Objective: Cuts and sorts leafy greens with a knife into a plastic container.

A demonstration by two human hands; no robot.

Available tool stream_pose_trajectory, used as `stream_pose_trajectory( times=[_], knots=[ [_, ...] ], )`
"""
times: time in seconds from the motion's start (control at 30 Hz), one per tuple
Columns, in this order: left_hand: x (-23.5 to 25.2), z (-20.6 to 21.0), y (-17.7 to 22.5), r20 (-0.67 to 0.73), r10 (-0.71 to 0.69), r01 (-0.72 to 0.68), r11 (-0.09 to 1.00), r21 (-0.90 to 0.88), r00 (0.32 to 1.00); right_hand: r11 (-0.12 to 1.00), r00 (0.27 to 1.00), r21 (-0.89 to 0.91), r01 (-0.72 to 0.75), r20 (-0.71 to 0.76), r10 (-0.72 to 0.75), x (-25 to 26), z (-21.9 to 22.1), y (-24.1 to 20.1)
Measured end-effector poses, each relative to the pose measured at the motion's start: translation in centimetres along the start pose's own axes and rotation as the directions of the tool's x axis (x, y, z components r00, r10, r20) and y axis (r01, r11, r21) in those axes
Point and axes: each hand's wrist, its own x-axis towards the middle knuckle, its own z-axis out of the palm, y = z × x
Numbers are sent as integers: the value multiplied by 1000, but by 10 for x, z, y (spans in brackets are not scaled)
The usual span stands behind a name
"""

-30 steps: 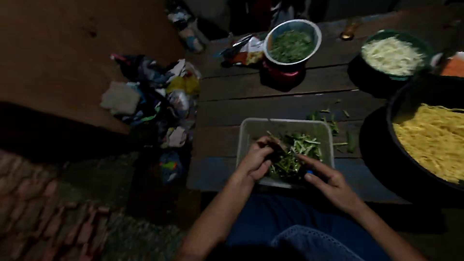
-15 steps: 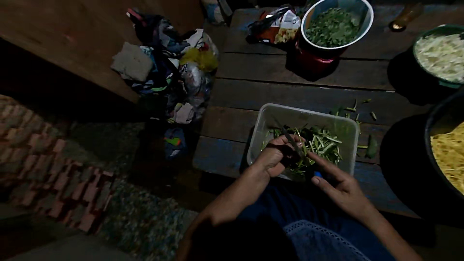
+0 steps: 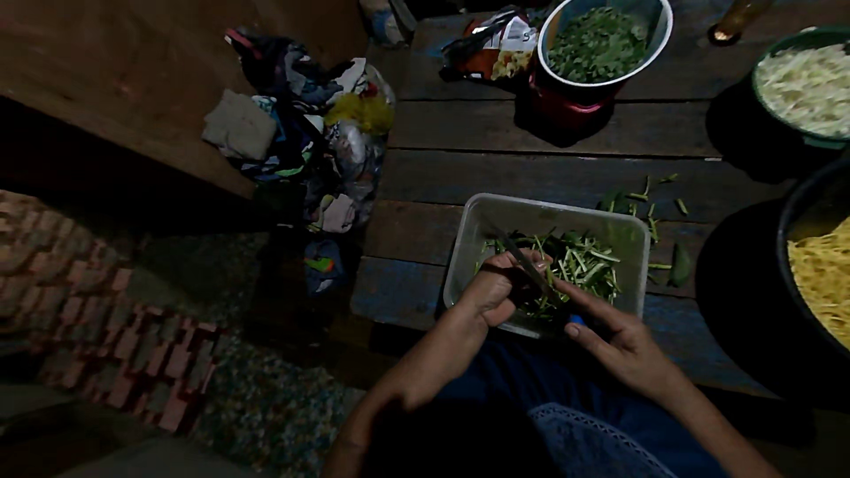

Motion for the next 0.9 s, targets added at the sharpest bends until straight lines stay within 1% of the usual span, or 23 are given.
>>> stream_pose_trajectory(
  times=[0.1,0.17,0.27,0.47,0.63,0.77,0.83,0.9],
  knots=[
    [-1,1,2,-19,6,-5,999,54,1000,1000,1000,-3,-19,-19,19,2,0,0],
    [-6,6,7,-67,18,-9,992,123,998,999,999,-12,-38,-35,38,2,0,1],
    [-10,10,12,-114,23,-4,987,160,993,999,998,-13,-43,-41,42,4,0,2],
    [-8,6,14,-87,-36,54,975,216,996,998,999,-48,-43,-24,42,6,1,4],
    [-5,3,14,-25,-60,64,968,241,998,994,996,-77,-81,-44,77,6,1,6],
    [-3,1,15,9,-87,80,950,301,996,990,991,-75,-119,-67,114,7,2,5],
    [-2,2,16,15,-107,97,950,295,994,983,986,-96,-156,-78,149,8,1,4],
    [0,3,18,19,-122,112,952,284,992,981,986,-111,-157,-79,148,9,-1,3]
  ],
)
